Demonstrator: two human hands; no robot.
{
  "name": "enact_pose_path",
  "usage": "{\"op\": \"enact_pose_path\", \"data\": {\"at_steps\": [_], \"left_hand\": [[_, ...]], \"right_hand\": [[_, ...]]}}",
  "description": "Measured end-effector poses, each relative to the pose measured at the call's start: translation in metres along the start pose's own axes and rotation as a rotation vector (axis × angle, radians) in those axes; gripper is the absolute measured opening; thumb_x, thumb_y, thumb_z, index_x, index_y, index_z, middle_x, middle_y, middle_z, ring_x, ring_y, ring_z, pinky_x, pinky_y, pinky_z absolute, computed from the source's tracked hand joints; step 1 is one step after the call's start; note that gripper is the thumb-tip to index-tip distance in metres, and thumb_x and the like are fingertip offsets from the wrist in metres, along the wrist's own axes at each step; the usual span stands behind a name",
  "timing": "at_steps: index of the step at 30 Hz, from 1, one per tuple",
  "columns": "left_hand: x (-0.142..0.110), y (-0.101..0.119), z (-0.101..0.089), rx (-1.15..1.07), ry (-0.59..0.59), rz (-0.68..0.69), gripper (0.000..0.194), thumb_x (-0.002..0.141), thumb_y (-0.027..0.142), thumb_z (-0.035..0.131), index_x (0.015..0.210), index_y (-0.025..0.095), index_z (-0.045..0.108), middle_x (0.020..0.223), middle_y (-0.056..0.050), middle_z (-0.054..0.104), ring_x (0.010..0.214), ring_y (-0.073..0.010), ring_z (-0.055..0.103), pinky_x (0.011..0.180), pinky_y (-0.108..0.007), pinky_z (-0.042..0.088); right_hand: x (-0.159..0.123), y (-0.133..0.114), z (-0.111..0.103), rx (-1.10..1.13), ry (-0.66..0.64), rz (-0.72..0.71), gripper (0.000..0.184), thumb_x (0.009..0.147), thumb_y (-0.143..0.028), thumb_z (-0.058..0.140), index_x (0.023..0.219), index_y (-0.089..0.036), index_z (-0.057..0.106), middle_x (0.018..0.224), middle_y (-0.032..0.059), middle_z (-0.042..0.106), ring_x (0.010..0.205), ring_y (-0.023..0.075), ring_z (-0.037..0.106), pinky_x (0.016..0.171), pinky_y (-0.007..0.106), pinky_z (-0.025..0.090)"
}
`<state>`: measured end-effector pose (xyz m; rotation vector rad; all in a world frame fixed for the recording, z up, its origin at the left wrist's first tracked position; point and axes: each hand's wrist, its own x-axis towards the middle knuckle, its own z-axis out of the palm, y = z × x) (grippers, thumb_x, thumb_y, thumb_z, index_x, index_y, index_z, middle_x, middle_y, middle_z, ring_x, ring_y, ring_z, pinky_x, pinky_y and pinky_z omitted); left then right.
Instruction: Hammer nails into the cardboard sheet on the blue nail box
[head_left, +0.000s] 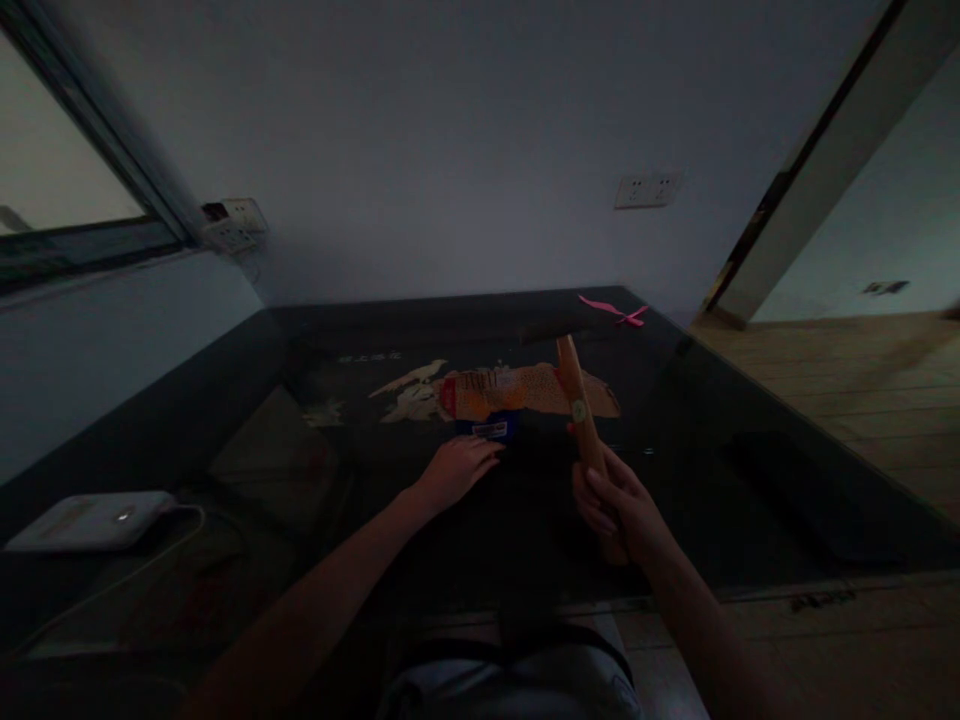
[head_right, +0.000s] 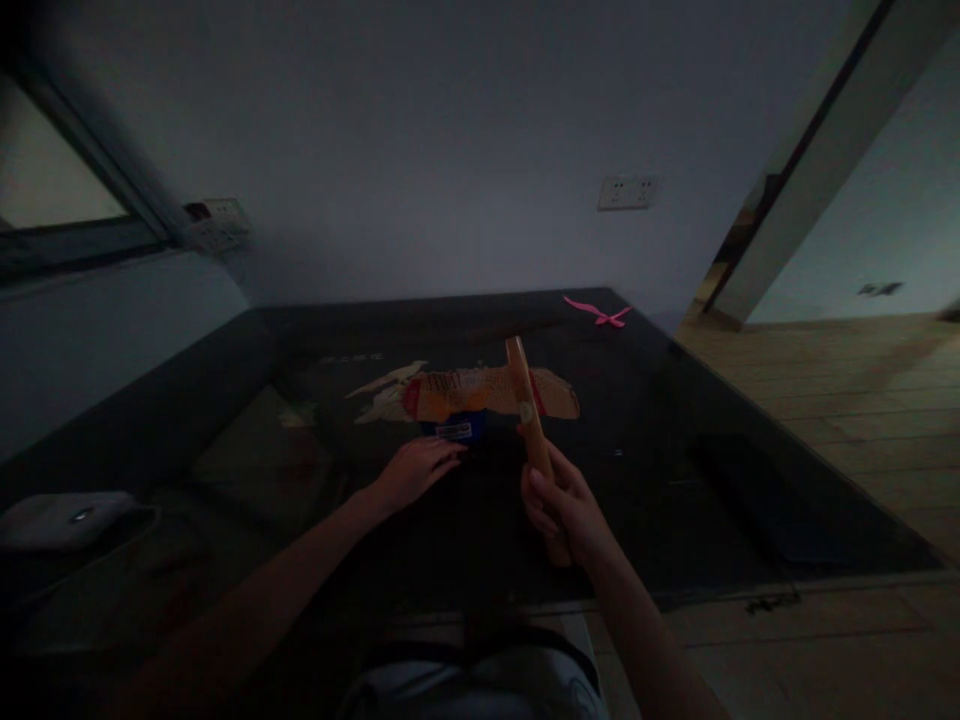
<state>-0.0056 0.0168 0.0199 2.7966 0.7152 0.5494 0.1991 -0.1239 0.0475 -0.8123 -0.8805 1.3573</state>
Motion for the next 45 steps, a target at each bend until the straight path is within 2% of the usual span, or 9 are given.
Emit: {"op": "enact_pose_path", "data": {"at_steps": [4,8,14,17,20,28,36,40,45], "left_hand": [[0.0,0.013,-0.014,-0.165,0.112,0.034,0.017,0.086,0.023,0.049,0.097,0.02,0.061,0.092,-0.003,0.066,0.087,-0.0146,0.061,0.081,-0.029,0.047],[0.012,0.024,-0.042,-0.296,0.3,0.007,0.012,0.082,0.025,0.055,0.088,0.018,0.062,0.084,-0.002,0.067,0.078,-0.0132,0.062,0.074,-0.026,0.049],[0.071,-0.002,-0.068,-0.434,0.555,-0.113,0.012,0.077,0.027,0.058,0.08,0.016,0.059,0.077,-0.002,0.064,0.072,-0.0128,0.06,0.07,-0.026,0.049],[0.095,-0.022,-0.061,-0.492,0.532,-0.164,0.012,0.074,0.027,0.059,0.077,0.015,0.059,0.076,-0.002,0.063,0.072,-0.013,0.06,0.07,-0.026,0.049],[0.101,-0.032,-0.051,-0.592,0.458,-0.22,0.013,0.072,0.026,0.06,0.075,0.014,0.058,0.073,-0.002,0.063,0.07,-0.0132,0.06,0.068,-0.026,0.05],[0.094,-0.031,-0.043,-0.585,0.374,-0.217,0.011,0.074,0.024,0.059,0.078,0.014,0.058,0.077,-0.003,0.064,0.07,-0.0123,0.061,0.068,-0.026,0.05],[0.094,-0.033,-0.038,-0.517,0.409,-0.211,0.009,0.076,0.021,0.057,0.084,0.015,0.059,0.078,-0.002,0.065,0.074,-0.0134,0.061,0.071,-0.027,0.049],[0.094,-0.036,-0.035,-0.495,0.391,-0.174,0.009,0.076,0.021,0.057,0.083,0.016,0.059,0.079,-0.003,0.065,0.075,-0.0141,0.061,0.071,-0.027,0.049],[0.095,-0.038,-0.034,-0.534,0.373,-0.154,0.007,0.074,0.018,0.058,0.08,0.015,0.059,0.077,-0.002,0.064,0.075,-0.0137,0.061,0.072,-0.027,0.049]], "right_hand": [[0.0,-0.001,0.0,-0.017,0.035,-0.007,0.045,0.084,-0.028,0.056,0.126,-0.027,0.042,0.058,-0.0083,0.039,0.034,0.0013,0.023,0.033,0.015,0.015],[0.002,-0.002,-0.001,-0.015,0.053,-0.011,0.044,0.083,-0.028,0.058,0.125,-0.027,0.043,0.057,-0.0086,0.039,0.034,0.0017,0.024,0.032,0.015,0.016],[0.004,-0.002,-0.001,-0.006,0.06,-0.038,0.041,0.084,-0.027,0.056,0.123,-0.027,0.045,0.058,-0.0084,0.04,0.034,0.0012,0.024,0.032,0.014,0.015],[0.004,-0.003,-0.001,-0.013,0.072,-0.032,0.041,0.083,-0.028,0.058,0.122,-0.027,0.046,0.058,-0.0084,0.04,0.033,0.0013,0.025,0.032,0.015,0.015],[0.004,-0.002,0.0,-0.006,0.074,-0.017,0.04,0.082,-0.028,0.058,0.121,-0.027,0.047,0.057,-0.0084,0.04,0.033,0.0011,0.024,0.032,0.014,0.015],[0.006,-0.002,0.004,-0.005,0.095,-0.002,0.04,0.083,-0.026,0.057,0.122,-0.027,0.047,0.057,-0.0084,0.04,0.033,0.0003,0.024,0.032,0.014,0.015],[0.005,-0.007,0.008,-0.056,0.077,0.009,0.042,0.083,-0.028,0.057,0.123,-0.029,0.046,0.057,-0.0084,0.04,0.033,0.0004,0.025,0.032,0.013,0.016],[0.005,-0.023,0.014,-0.175,0.1,0.0,0.04,0.082,-0.028,0.058,0.12,-0.027,0.046,0.057,-0.0085,0.041,0.033,0.001,0.027,0.031,0.013,0.019],[0.001,-0.064,0.026,-0.55,0.119,0.005,0.044,0.081,-0.033,0.057,0.122,-0.021,0.046,0.054,-0.0087,0.043,0.032,0.0025,0.032,0.029,0.014,0.024]]}}
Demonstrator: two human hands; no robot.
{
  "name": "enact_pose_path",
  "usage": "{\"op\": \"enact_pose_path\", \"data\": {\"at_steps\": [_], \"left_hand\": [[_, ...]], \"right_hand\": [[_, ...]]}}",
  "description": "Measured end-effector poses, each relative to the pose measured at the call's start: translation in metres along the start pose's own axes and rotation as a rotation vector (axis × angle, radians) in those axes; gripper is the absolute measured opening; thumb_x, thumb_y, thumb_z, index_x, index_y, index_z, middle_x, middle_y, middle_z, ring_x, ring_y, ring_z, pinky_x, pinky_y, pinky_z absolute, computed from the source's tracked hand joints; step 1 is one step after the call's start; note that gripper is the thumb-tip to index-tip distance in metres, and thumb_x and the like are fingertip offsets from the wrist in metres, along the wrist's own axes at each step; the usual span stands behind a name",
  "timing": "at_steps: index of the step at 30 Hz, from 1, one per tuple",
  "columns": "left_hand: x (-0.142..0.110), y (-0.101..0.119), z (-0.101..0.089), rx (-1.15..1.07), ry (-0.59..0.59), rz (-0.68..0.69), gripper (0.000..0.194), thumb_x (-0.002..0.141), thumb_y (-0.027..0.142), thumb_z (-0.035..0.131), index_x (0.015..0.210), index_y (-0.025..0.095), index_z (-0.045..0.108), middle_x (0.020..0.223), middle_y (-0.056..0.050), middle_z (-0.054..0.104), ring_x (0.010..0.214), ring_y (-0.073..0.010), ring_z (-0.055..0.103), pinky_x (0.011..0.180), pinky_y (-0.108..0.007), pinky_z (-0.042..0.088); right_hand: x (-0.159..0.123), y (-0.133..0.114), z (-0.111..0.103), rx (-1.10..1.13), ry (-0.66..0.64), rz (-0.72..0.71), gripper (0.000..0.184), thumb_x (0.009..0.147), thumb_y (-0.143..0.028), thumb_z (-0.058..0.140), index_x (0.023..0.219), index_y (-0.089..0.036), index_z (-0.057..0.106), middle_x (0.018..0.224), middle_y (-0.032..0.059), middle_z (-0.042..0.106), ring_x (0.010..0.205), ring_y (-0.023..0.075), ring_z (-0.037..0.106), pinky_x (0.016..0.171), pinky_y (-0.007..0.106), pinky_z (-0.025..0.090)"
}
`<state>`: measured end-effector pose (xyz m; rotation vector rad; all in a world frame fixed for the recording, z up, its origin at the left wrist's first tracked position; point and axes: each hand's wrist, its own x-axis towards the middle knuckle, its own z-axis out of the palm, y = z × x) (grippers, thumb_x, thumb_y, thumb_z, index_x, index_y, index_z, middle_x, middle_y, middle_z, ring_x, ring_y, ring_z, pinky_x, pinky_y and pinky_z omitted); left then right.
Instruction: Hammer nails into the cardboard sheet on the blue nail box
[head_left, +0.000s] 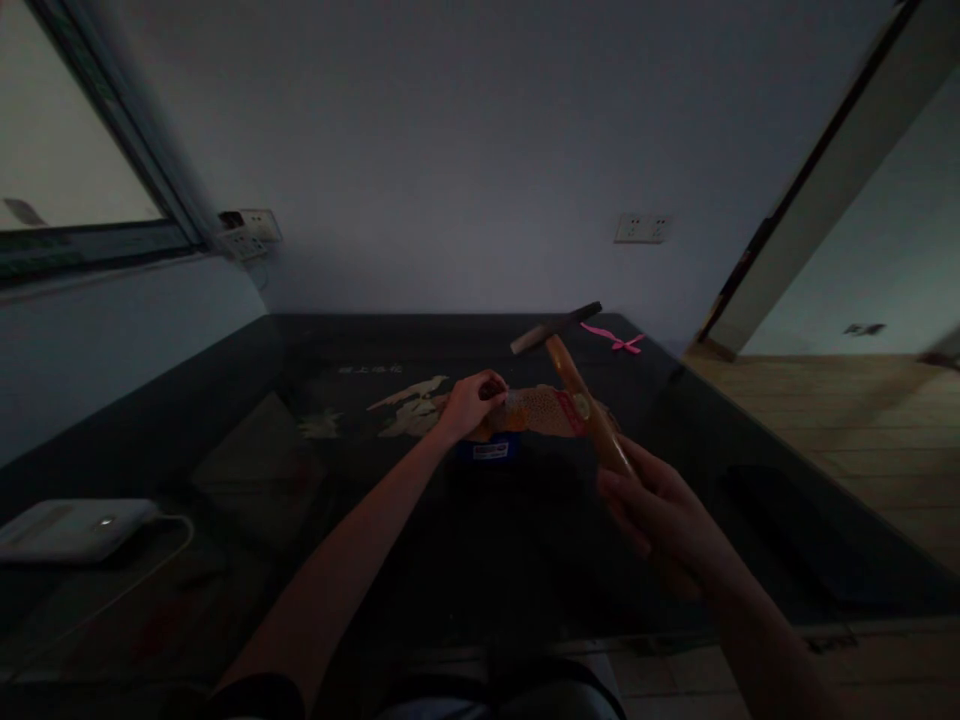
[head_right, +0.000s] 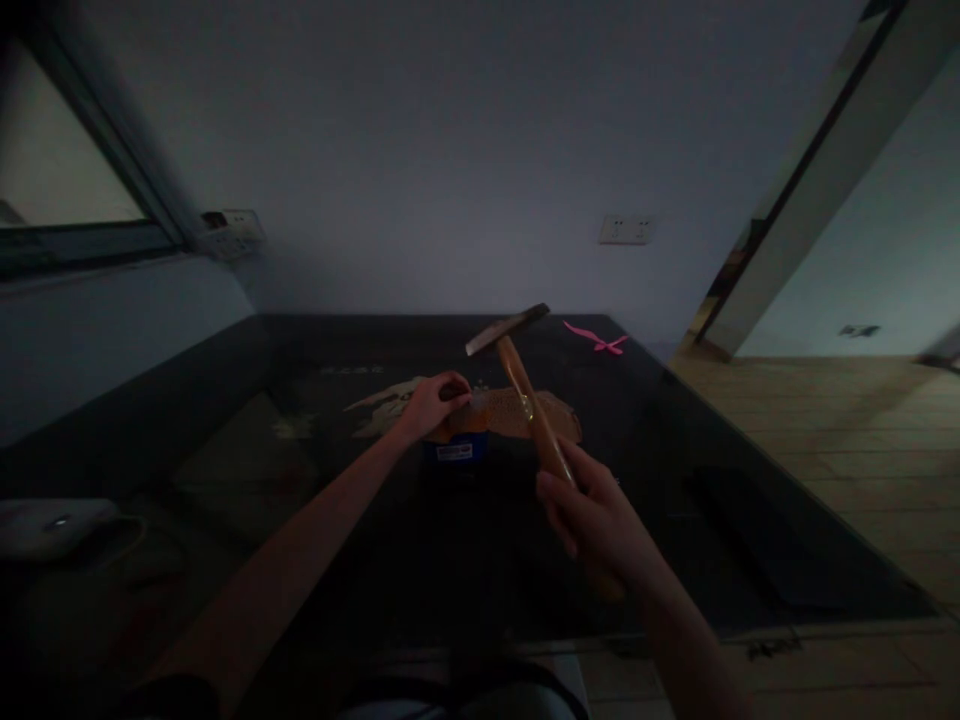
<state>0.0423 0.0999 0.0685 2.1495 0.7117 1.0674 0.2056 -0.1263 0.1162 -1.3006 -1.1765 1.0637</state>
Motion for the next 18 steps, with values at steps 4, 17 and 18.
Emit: {"op": "enact_pose_path", "data": {"at_steps": [4,17,18], "left_hand": [[0.001,-0.001,0.001,-0.008,-0.012,-0.053,0.006,0.073,0.018,0.059,0.078,0.015,0.06,0.076,-0.002,0.065,0.074,-0.0138,0.062,0.072,-0.027,0.049],[0.005,-0.009,0.003,0.038,-0.023,-0.135,0.014,0.072,0.025,0.061,0.081,0.015,0.064,0.082,-0.005,0.069,0.076,-0.0167,0.063,0.071,-0.026,0.048],[0.005,-0.009,0.003,0.051,-0.021,-0.133,0.015,0.072,0.026,0.061,0.082,0.015,0.065,0.083,-0.005,0.069,0.077,-0.017,0.063,0.071,-0.026,0.048]], "right_hand": [[-0.001,-0.025,-0.009,-0.252,-0.014,0.031,0.054,0.079,-0.033,0.057,0.129,-0.019,0.043,0.051,-0.0099,0.037,0.034,0.0047,0.034,0.03,0.015,0.028],[0.013,-0.042,-0.007,-0.539,-0.153,0.056,0.05,0.079,-0.028,0.051,0.126,-0.013,0.044,0.046,-0.0098,0.042,0.032,0.007,0.039,0.031,0.016,0.032],[0.013,-0.042,-0.007,-0.54,-0.158,0.065,0.051,0.08,-0.028,0.05,0.128,-0.013,0.042,0.045,-0.0104,0.04,0.031,0.0069,0.038,0.03,0.016,0.032]]}}
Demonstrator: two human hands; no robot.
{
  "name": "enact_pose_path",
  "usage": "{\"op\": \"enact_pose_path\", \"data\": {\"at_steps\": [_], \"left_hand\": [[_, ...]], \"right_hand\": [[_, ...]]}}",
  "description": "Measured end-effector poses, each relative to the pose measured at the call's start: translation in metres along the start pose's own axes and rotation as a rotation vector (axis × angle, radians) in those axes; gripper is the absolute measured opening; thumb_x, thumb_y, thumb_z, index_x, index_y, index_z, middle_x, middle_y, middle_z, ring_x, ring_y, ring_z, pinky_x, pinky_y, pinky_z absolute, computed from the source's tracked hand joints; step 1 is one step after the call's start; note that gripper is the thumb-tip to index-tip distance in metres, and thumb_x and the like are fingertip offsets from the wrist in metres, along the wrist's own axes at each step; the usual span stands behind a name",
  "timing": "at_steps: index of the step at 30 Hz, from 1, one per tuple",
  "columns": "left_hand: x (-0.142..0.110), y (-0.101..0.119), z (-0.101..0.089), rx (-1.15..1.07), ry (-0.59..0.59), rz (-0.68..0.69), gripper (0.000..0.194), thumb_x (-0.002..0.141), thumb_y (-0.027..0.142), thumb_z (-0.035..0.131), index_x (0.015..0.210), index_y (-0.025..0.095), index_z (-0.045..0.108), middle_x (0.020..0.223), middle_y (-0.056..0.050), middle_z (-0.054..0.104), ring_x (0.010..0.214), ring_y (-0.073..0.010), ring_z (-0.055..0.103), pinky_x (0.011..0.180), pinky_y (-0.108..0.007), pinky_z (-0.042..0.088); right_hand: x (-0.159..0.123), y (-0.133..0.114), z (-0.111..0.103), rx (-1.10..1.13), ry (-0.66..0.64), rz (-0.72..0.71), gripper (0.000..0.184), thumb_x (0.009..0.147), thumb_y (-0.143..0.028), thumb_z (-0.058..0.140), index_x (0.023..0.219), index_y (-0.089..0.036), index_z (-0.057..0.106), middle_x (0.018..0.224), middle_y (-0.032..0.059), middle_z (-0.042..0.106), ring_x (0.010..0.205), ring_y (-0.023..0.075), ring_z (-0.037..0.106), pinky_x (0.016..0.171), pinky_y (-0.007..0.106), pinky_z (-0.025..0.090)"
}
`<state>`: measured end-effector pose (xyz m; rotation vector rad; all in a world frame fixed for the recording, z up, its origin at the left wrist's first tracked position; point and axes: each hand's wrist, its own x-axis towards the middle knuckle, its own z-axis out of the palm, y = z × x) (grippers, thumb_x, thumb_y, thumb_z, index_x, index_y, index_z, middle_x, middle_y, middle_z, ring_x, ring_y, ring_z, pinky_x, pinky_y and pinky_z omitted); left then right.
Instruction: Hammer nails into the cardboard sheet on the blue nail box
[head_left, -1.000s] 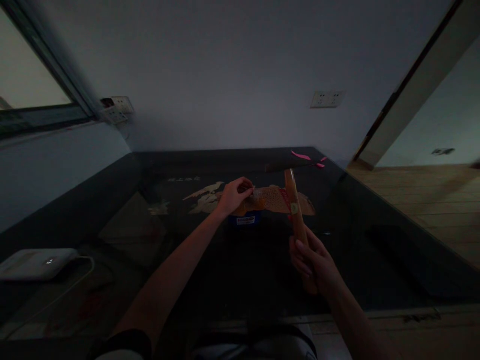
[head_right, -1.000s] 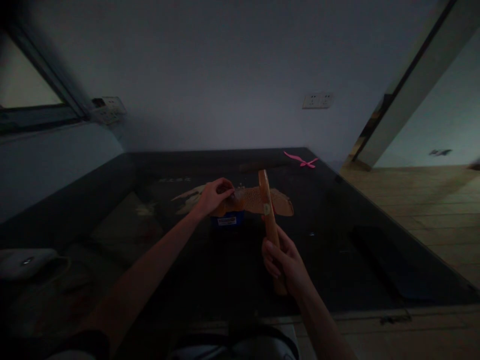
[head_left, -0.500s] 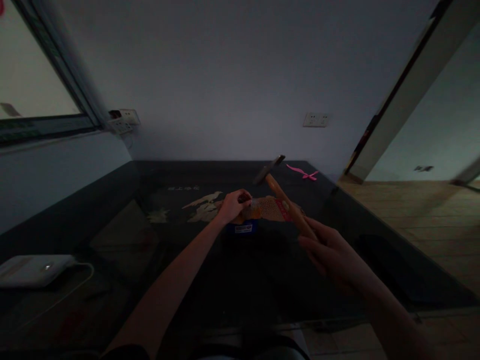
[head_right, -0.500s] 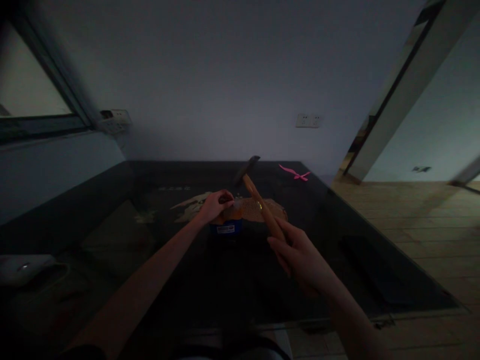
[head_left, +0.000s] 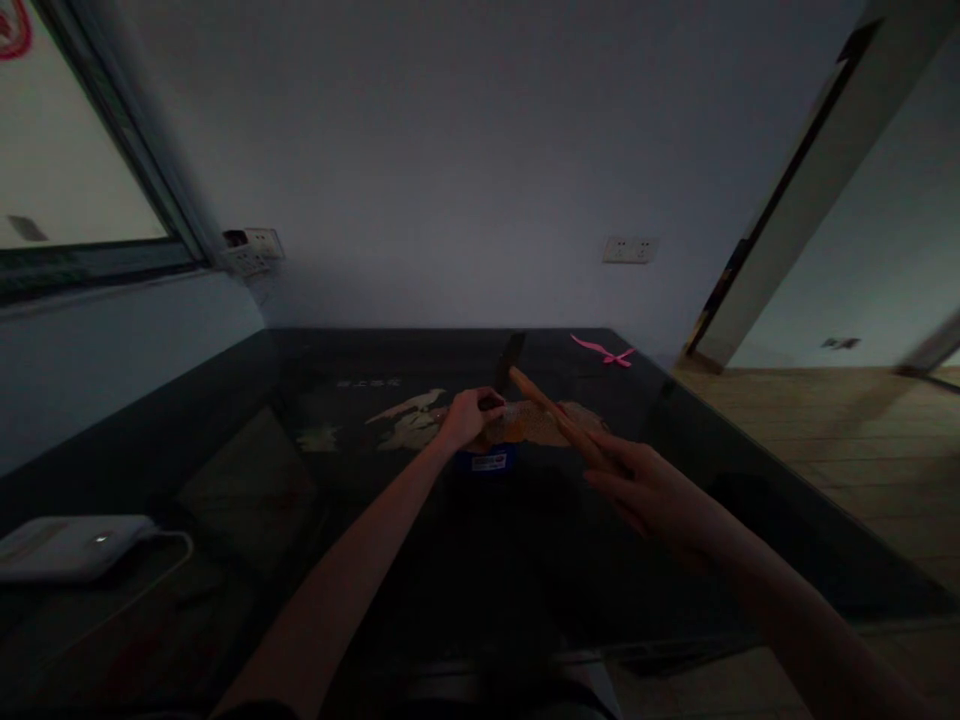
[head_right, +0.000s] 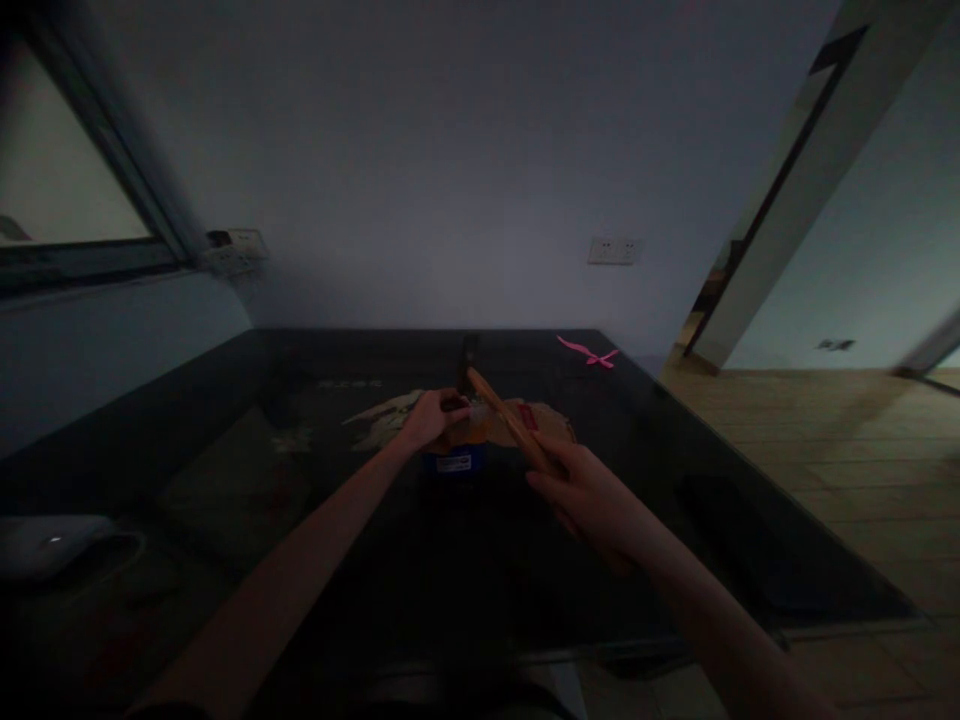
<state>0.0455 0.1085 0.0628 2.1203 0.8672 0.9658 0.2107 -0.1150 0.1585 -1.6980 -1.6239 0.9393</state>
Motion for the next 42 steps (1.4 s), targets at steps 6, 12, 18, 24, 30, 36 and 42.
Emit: {"op": "enact_pose_path", "data": {"at_steps": [6,12,18,24,30,36,42], "left_hand": [[-0.001,0.006,-0.001,0.03,-0.008,-0.033,0.013,0.072,0.024,0.062,0.08,0.014,0.066,0.082,-0.005,0.069,0.076,-0.017,0.063,0.07,-0.026,0.048],[-0.002,0.009,-0.003,0.051,-0.005,-0.024,0.013,0.07,0.021,0.064,0.079,0.013,0.066,0.08,-0.006,0.068,0.074,-0.0174,0.063,0.069,-0.026,0.048],[-0.001,0.007,-0.002,0.02,0.0,0.0,0.011,0.07,0.021,0.063,0.078,0.014,0.066,0.08,-0.006,0.068,0.074,-0.0163,0.063,0.071,-0.026,0.048],[-0.001,0.006,-0.002,0.029,-0.014,-0.017,0.012,0.07,0.021,0.063,0.079,0.013,0.066,0.08,-0.006,0.069,0.073,-0.0166,0.062,0.069,-0.027,0.048],[0.001,0.001,-0.001,0.027,-0.006,0.002,0.012,0.071,0.023,0.063,0.079,0.014,0.066,0.08,-0.005,0.069,0.072,-0.0159,0.062,0.068,-0.026,0.047],[0.002,0.002,-0.002,0.036,-0.026,-0.043,0.015,0.07,0.026,0.063,0.079,0.014,0.066,0.081,-0.005,0.069,0.073,-0.0169,0.062,0.067,-0.026,0.046],[0.0,0.005,-0.002,0.014,-0.024,-0.051,0.012,0.07,0.023,0.062,0.078,0.014,0.066,0.078,-0.005,0.069,0.074,-0.0164,0.062,0.068,-0.025,0.047]], "right_hand": [[-0.001,0.006,-0.001,-0.003,0.005,-0.013,0.049,0.08,-0.028,0.05,0.127,-0.014,0.044,0.047,-0.0091,0.043,0.034,0.0078,0.041,0.032,0.018,0.032],[-0.003,0.009,0.0,0.005,0.0,-0.002,0.052,0.08,-0.029,0.05,0.128,-0.013,0.042,0.045,-0.0103,0.04,0.032,0.0077,0.039,0.031,0.018,0.032],[-0.005,0.007,-0.001,0.056,0.039,-0.004,0.05,0.08,-0.031,0.05,0.126,-0.014,0.043,0.047,-0.0105,0.039,0.032,0.0063,0.038,0.031,0.016,0.031],[-0.001,0.012,0.001,0.037,0.003,-0.003,0.05,0.078,-0.028,0.052,0.125,-0.014,0.046,0.047,-0.0092,0.044,0.033,0.0075,0.041,0.031,0.017,0.033],[-0.005,0.014,0.001,0.025,0.051,-0.023,0.047,0.08,-0.031,0.051,0.124,-0.015,0.046,0.048,-0.0092,0.042,0.034,0.0076,0.04,0.032,0.018,0.034],[-0.002,0.013,0.001,0.011,-0.012,0.011,0.053,0.078,-0.03,0.052,0.128,-0.014,0.044,0.046,-0.0091,0.043,0.034,0.0085,0.041,0.032,0.018,0.033],[-0.001,0.013,0.0,0.042,0.011,0.001,0.05,0.08,-0.032,0.05,0.127,-0.015,0.043,0.046,-0.0097,0.042,0.033,0.0077,0.04,0.032,0.017,0.033]]}}
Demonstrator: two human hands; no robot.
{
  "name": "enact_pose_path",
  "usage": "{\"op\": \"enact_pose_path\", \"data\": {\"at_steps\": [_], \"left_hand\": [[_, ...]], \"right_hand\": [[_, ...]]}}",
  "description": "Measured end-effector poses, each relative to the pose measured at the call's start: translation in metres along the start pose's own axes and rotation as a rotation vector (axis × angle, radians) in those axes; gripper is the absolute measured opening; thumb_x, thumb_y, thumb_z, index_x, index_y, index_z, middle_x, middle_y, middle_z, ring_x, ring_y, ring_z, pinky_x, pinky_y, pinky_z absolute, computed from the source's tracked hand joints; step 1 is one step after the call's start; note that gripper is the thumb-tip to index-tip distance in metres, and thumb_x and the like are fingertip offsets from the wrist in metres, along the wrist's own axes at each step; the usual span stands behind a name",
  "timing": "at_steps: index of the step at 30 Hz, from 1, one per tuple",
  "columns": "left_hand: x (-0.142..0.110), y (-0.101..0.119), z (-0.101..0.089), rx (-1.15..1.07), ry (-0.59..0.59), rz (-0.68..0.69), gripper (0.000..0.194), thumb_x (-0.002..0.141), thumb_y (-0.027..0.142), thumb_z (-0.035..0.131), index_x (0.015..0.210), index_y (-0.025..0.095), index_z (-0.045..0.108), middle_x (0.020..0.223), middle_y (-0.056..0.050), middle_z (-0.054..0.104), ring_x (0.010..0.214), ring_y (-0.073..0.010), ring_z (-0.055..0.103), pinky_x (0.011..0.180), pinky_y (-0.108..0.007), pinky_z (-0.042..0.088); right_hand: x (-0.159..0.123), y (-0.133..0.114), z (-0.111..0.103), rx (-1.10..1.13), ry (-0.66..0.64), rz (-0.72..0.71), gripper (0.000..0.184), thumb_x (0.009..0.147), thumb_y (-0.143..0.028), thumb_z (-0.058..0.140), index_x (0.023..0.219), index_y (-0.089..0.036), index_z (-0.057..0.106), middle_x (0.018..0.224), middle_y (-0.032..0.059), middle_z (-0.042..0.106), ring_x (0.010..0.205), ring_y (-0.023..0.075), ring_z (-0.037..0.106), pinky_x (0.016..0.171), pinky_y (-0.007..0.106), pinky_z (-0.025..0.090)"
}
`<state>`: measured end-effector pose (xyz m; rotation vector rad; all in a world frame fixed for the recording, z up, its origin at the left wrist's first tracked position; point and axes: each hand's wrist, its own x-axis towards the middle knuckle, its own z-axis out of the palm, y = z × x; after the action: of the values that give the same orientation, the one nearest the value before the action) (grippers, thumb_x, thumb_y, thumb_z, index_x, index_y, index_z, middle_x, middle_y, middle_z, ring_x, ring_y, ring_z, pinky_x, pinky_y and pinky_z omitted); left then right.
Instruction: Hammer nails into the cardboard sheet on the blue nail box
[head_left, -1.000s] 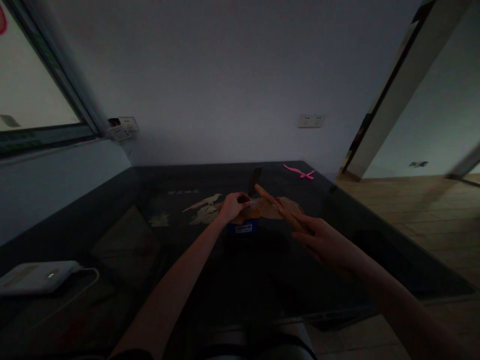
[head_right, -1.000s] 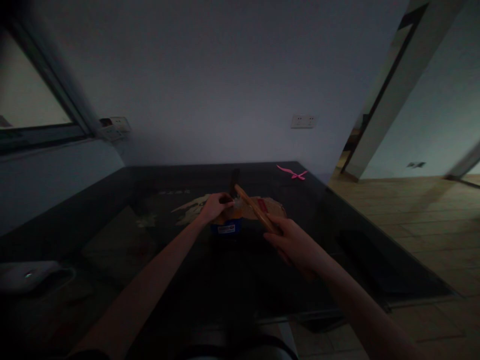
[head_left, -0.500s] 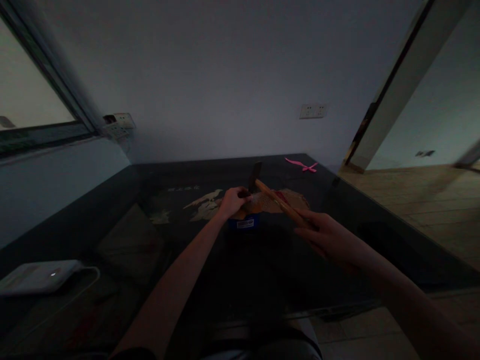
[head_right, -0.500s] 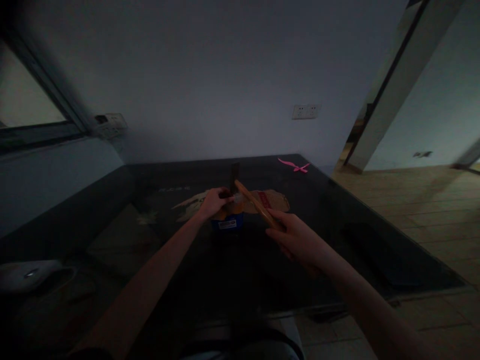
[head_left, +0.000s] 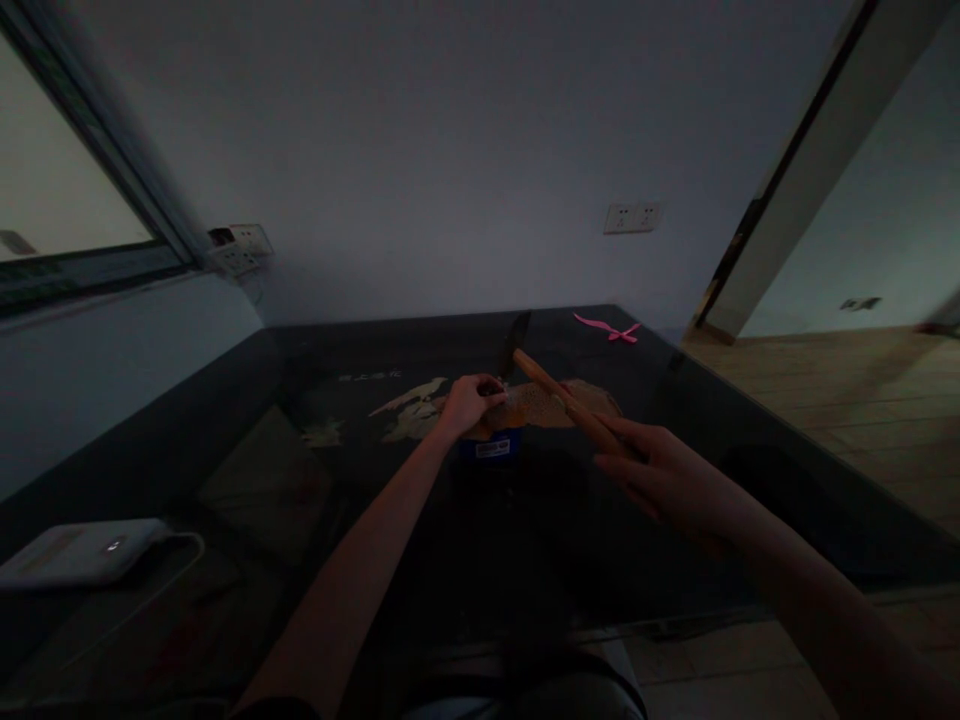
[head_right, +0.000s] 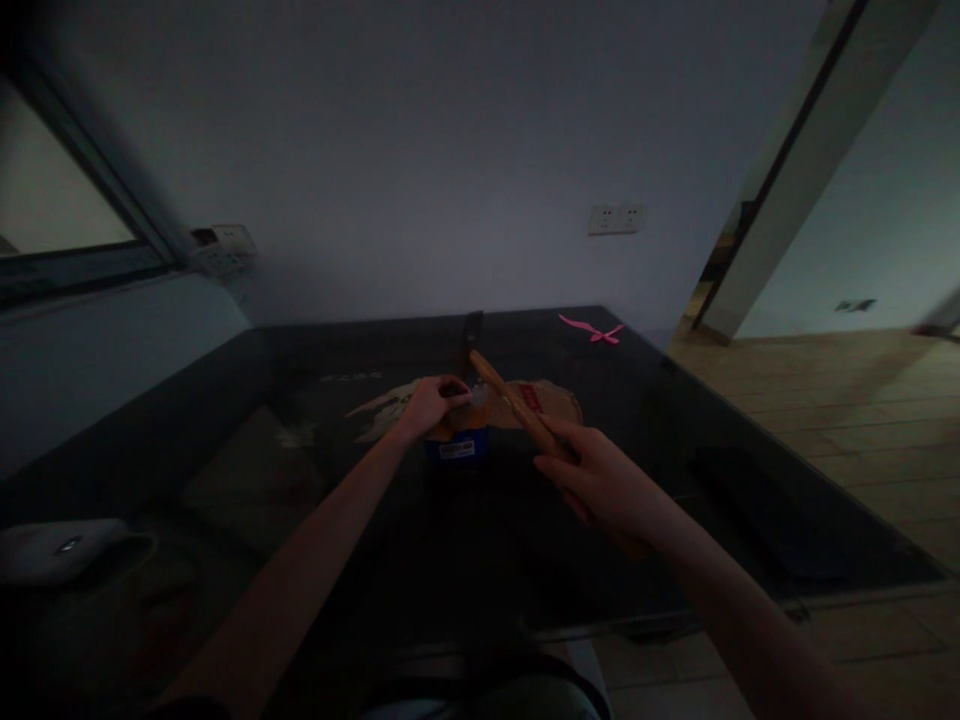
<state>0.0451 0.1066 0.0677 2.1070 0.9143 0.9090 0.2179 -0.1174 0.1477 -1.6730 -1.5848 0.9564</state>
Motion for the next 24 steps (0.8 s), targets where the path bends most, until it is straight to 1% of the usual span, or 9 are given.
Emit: {"op": "enact_pose_path", "data": {"at_steps": [2,7,12,17,20,24], "left_hand": [[-0.0004,0.0015,-0.0003,-0.009,-0.002,-0.004,0.011,0.07,0.022,0.063,0.076,0.014,0.066,0.078,-0.005,0.069,0.074,-0.0166,0.062,0.068,-0.026,0.047],[-0.0001,0.0024,0.0,-0.023,0.014,-0.031,0.015,0.068,0.022,0.065,0.081,0.013,0.067,0.083,-0.006,0.069,0.075,-0.0167,0.063,0.069,-0.026,0.048],[0.0001,0.0019,0.0015,-0.038,0.013,-0.026,0.013,0.07,0.023,0.064,0.078,0.013,0.067,0.08,-0.007,0.069,0.073,-0.016,0.063,0.068,-0.026,0.048],[-0.0008,0.0016,-0.0001,-0.004,0.004,-0.017,0.018,0.069,0.026,0.066,0.081,0.013,0.067,0.083,-0.006,0.069,0.074,-0.0168,0.063,0.067,-0.026,0.048],[-0.0007,0.0033,-0.0004,-0.029,0.003,-0.024,0.015,0.069,0.023,0.065,0.079,0.012,0.066,0.08,-0.007,0.069,0.073,-0.0161,0.063,0.068,-0.026,0.048],[-0.0009,0.0058,-0.0005,-0.005,0.001,-0.015,0.011,0.069,0.021,0.065,0.077,0.013,0.066,0.078,-0.006,0.069,0.072,-0.0157,0.062,0.069,-0.026,0.048]], "right_hand": [[-0.0003,0.0004,-0.0004,-0.013,0.01,-0.006,0.048,0.08,-0.032,0.051,0.125,-0.016,0.044,0.046,-0.0097,0.042,0.034,0.0078,0.04,0.033,0.017,0.032],[-0.0013,0.0026,-0.0014,-0.011,-0.033,-0.012,0.043,0.079,-0.031,0.052,0.12,-0.017,0.05,0.047,-0.008,0.044,0.034,0.0097,0.042,0.032,0.02,0.034],[-0.0048,0.0016,0.0,0.047,0.015,0.01,0.05,0.08,-0.033,0.051,0.127,-0.018,0.044,0.047,-0.0089,0.041,0.034,0.0092,0.039,0.032,0.019,0.031],[-0.0009,0.003,0.0005,-0.003,-0.042,-0.019,0.044,0.08,-0.03,0.051,0.122,-0.016,0.049,0.051,-0.0073,0.045,0.035,0.0093,0.042,0.034,0.021,0.035],[-0.0017,0.0017,-0.0022,-0.008,-0.015,-0.015,0.042,0.081,-0.031,0.051,0.12,-0.016,0.049,0.051,-0.0078,0.043,0.037,0.0085,0.041,0.035,0.02,0.034],[-0.0041,0.0024,-0.0023,0.019,0.011,-0.011,0.046,0.081,-0.032,0.051,0.124,-0.016,0.046,0.05,-0.0089,0.041,0.035,0.0075,0.04,0.033,0.018,0.031]]}}
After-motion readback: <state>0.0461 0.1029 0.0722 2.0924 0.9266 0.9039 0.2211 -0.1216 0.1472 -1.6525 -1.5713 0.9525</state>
